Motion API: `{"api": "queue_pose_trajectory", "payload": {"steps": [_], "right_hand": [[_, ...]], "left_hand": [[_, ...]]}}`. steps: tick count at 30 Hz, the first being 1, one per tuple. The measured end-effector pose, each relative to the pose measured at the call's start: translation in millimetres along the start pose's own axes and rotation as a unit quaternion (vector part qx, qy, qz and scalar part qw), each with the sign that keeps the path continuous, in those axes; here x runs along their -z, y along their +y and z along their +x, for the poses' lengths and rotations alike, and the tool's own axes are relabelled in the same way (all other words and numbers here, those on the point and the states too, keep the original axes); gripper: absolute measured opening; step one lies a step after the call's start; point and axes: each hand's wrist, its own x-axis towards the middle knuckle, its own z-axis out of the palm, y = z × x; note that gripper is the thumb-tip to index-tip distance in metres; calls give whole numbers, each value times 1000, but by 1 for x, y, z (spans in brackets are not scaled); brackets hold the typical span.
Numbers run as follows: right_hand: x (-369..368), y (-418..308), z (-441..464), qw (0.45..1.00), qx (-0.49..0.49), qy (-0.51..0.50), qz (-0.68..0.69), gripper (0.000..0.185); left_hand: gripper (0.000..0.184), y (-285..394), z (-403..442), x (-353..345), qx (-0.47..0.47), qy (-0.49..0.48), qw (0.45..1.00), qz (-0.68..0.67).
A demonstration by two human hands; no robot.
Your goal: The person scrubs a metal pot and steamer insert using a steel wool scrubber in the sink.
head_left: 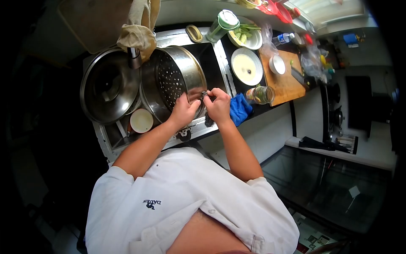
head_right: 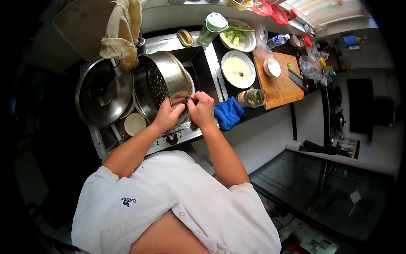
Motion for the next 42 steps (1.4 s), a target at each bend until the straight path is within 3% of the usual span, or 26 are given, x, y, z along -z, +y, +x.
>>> {"api": "queue_pose_trajectory", "payload": {"steps": [3, 6, 8, 10, 12, 13, 14, 16, 18, 20, 21, 24, 27, 29, 32, 33, 36, 40, 42], "right_hand": [[-6, 8, 12, 999, 3, -28, -21, 13], [-12, 13, 20, 1000, 7, 2, -13, 13], [-16, 16, 30, 997, 63, 42, -29, 12], [-17, 13, 27, 999, 23, 27, 10, 9], [-13, 21, 6, 995, 74, 3, -59, 10], [-14, 22, -14, 996, 82, 7, -19, 12], [-16, 32, -39, 999, 36, -25, -19, 11], [-27, 34, -65, 998, 43, 13, 48, 12], [-29, 22, -47, 989, 92, 90, 75, 13], [-24, 2, -1, 991, 91, 65, 67, 12], [-24, 2, 21, 995, 88, 41, 34, 11], [-24, 0, 60, 998, 62, -23, 15, 9], [-13, 5, 27, 995, 81, -26, -59, 12], [-21, 22, -18, 998, 61, 13, 20, 9], [-21, 10, -14, 996, 50, 43, 67, 9], [-20, 8, 4, 997, 58, 29, 43, 9], [-31, 0, 66, 997, 80, -4, -2, 8], [-27, -6, 66, 996, 80, -21, -22, 9], [-15, -5, 25, 999, 30, -42, 1, 10]], "left_hand": [[48, -17, 2, 1, 2, 24, 1000, 13], [50, -27, 7, -1, -24, 38, 997, 60], [49, -34, 10, 0, -65, 26, 990, 122], [49, -33, 8, -4, -43, 40, 996, 70], [48, -34, 10, -4, -15, 34, 999, -8], [44, -46, 7, 1, 9, 48, 998, 32], [42, -41, 7, 6, 30, 18, 998, 57], [37, -20, -2, 13, 84, -40, 991, 101], [39, -12, -3, 17, 34, -41, 993, 104], [40, -6, -6, 8, -35, 2, 998, 52], [40, -5, -1, 11, -67, -5, 986, 150], [39, -16, 2, 7, 44, 21, 986, 159], [38, -11, -2, -2, 8, 53, 996, 67], [39, -10, -3, 1, 28, 31, 999, 2], [39, -28, -2, 9, 11, 1, 996, 92], [33, -16, -3, 5, -32, 24, 993, 115], [29, -9, -4, 8, 109, 12, 970, 217], [23, -20, -8, 2, -25, 108, 981, 160], [27, -16, -9, 5, -12, 78, 989, 124]]}}
